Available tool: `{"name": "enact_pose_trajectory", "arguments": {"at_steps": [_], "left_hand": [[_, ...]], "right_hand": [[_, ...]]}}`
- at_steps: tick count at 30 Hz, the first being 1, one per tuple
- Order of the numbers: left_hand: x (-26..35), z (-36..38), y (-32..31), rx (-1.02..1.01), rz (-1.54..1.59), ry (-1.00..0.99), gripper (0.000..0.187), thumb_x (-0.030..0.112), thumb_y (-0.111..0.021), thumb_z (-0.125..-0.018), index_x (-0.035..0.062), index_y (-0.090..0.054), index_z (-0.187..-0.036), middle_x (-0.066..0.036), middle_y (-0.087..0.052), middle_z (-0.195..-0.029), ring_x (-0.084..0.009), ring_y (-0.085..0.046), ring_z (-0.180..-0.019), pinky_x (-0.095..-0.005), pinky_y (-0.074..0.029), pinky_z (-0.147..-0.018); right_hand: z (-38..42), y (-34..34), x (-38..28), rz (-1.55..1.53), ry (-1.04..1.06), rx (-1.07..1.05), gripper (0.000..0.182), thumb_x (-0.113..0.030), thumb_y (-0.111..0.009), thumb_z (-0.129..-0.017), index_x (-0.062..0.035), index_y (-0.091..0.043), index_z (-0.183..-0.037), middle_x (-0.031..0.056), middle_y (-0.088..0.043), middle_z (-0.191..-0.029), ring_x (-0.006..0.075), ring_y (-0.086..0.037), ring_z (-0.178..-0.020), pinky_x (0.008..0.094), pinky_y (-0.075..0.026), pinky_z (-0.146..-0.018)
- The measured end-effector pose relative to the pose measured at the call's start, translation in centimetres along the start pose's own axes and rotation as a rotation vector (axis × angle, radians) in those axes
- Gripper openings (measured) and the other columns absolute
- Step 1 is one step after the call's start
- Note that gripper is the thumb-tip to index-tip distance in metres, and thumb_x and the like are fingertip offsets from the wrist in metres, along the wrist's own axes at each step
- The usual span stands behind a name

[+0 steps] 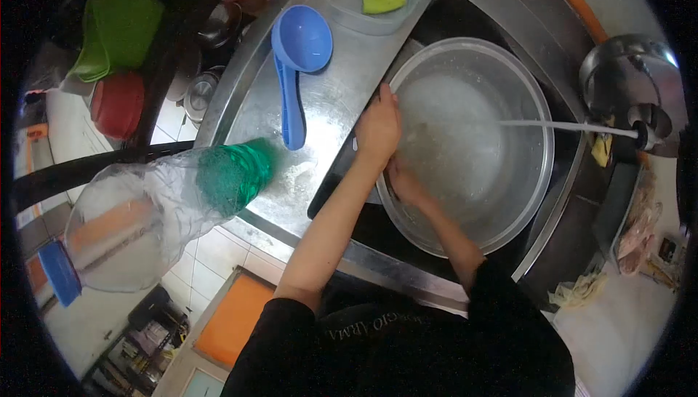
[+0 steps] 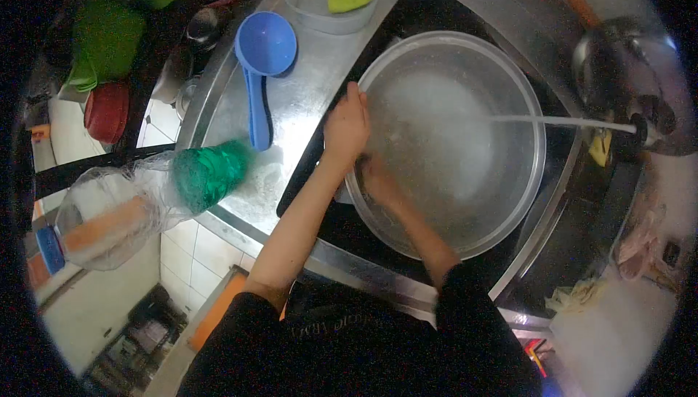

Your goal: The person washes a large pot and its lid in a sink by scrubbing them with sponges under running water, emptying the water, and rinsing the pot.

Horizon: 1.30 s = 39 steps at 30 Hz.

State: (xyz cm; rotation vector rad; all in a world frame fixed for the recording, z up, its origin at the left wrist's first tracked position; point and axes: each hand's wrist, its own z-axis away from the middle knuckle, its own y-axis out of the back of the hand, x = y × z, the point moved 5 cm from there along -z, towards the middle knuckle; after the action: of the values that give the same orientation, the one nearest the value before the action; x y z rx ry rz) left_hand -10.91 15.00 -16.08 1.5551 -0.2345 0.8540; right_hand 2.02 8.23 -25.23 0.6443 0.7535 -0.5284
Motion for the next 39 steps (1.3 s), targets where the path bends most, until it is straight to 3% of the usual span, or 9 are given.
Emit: {"name": "enact_pose_trajectory", "arguments": {"at_steps": [3, 6, 10, 14, 17, 23, 31, 35, 39], "left_hand": [[0.0, 0.2, -0.3, -0.091, -0.035, 0.048, 0.028, 0.016, -0.039, -0.091, -0.0010, -0.039, -0.114, -0.024, -0.059, -0.090, -0.0416, -0.061, -0.073, -0.0489, -0.050, -0.063], [-0.1, 0.3, 0.0, 0.000, -0.049, 0.038, 0.024, 0.008, -0.046, -0.083, 0.0004, -0.042, -0.105, -0.023, -0.059, -0.092, -0.0412, -0.061, -0.075, -0.0465, -0.050, -0.065], [-0.1, 0.1, -0.2, -0.013, -0.030, 0.017, 0.038, 0.005, -0.045, -0.081, -0.0009, -0.037, -0.118, -0.023, -0.059, -0.096, -0.0422, -0.061, -0.077, -0.0483, -0.050, -0.066], [0.3, 0.2, 0.3, -0.038, -0.054, 0.002, 0.034, 0.003, -0.045, -0.080, -0.0018, -0.040, -0.114, -0.024, -0.057, -0.097, -0.0416, -0.060, -0.082, -0.0474, -0.050, -0.069], [0.1, 0.3, 0.4, 0.025, -0.049, -0.028, 0.029, 0.001, -0.044, -0.081, -0.0023, -0.042, -0.110, -0.024, -0.057, -0.095, -0.0412, -0.060, -0.081, -0.0464, -0.050, -0.068], [0.3, 0.1, 0.3, 0.051, -0.051, -0.048, 0.028, 0.000, -0.040, -0.083, -0.0033, -0.042, -0.111, -0.026, -0.057, -0.097, -0.0413, -0.060, -0.083, -0.0447, -0.051, -0.069], [0.2, 0.1, 0.3, -0.037, -0.098, -0.008, 0.027, 0.001, -0.040, -0.084, -0.0036, -0.042, -0.111, -0.025, -0.058, -0.096, -0.0394, -0.061, -0.082, -0.0434, -0.052, -0.067], [0.4, -0.3, 0.5, -0.029, -0.121, 0.006, 0.026, 0.000, -0.042, -0.084, -0.0029, -0.042, -0.110, -0.024, -0.058, -0.095, -0.0388, -0.062, -0.077, -0.0425, -0.053, -0.065], [-0.1, 0.2, 0.1, -0.028, -0.071, -0.029, 0.026, -0.001, -0.044, -0.083, -0.0025, -0.043, -0.109, -0.024, -0.057, -0.097, -0.0391, -0.062, -0.078, -0.0429, -0.053, -0.065]], "right_hand": [[5.6, 1.8, 4.0, 0.312, -0.306, -0.276, 0.039, -0.021, -0.036, -0.094, 0.0048, -0.042, -0.123, 0.0263, -0.044, -0.127, 0.0409, -0.044, -0.115, 0.0440, -0.034, -0.098], [2.5, 0.3, 5.1, 0.429, -0.035, -0.395, 0.044, -0.024, -0.032, -0.094, 0.0052, -0.043, -0.125, 0.0258, -0.047, -0.124, 0.0388, -0.045, -0.115, 0.0445, -0.033, -0.099], [-6.5, 0.5, -1.7, -0.358, -0.273, -0.233, 0.043, -0.022, -0.033, -0.093, 0.0136, -0.045, -0.114, 0.0328, -0.047, -0.118, 0.0352, -0.050, -0.111, 0.0449, -0.036, -0.095], [-3.0, -2.3, 6.4, 0.225, -0.063, -0.070, 0.038, -0.022, -0.032, -0.094, 0.0020, -0.048, -0.118, 0.0265, -0.048, -0.122, 0.0315, -0.049, -0.114, 0.0450, -0.036, -0.096], [1.3, -2.0, 14.6, 0.549, -0.124, -0.278, 0.044, -0.026, -0.030, -0.095, 0.0048, -0.046, -0.121, 0.0273, -0.050, -0.117, 0.0353, -0.052, -0.109, 0.0439, -0.036, -0.097], [-5.1, -1.5, 2.9, -0.152, -0.459, -0.327, 0.038, -0.022, -0.033, -0.094, -0.0035, -0.045, -0.125, 0.0225, -0.047, -0.127, 0.0367, -0.044, -0.119, 0.0427, -0.033, -0.100], [0.7, -1.6, 7.5, 0.391, -0.028, -0.497, 0.050, -0.039, -0.030, -0.096, -0.0012, -0.035, -0.127, 0.0227, -0.050, -0.120, 0.0313, -0.047, -0.115, 0.0388, -0.032, -0.100], [-2.3, -1.6, 3.6, -0.058, -0.138, -0.109, 0.043, -0.033, -0.032, -0.096, -0.0034, -0.038, -0.127, 0.0225, -0.050, -0.122, 0.0346, -0.047, -0.115, 0.0398, -0.033, -0.099], [7.1, 1.9, 8.8, 0.567, -0.167, -0.298, 0.040, -0.035, -0.037, -0.093, -0.0123, -0.047, -0.124, 0.0194, -0.055, -0.117, 0.0362, -0.052, -0.109, 0.0430, -0.037, -0.095]]}}
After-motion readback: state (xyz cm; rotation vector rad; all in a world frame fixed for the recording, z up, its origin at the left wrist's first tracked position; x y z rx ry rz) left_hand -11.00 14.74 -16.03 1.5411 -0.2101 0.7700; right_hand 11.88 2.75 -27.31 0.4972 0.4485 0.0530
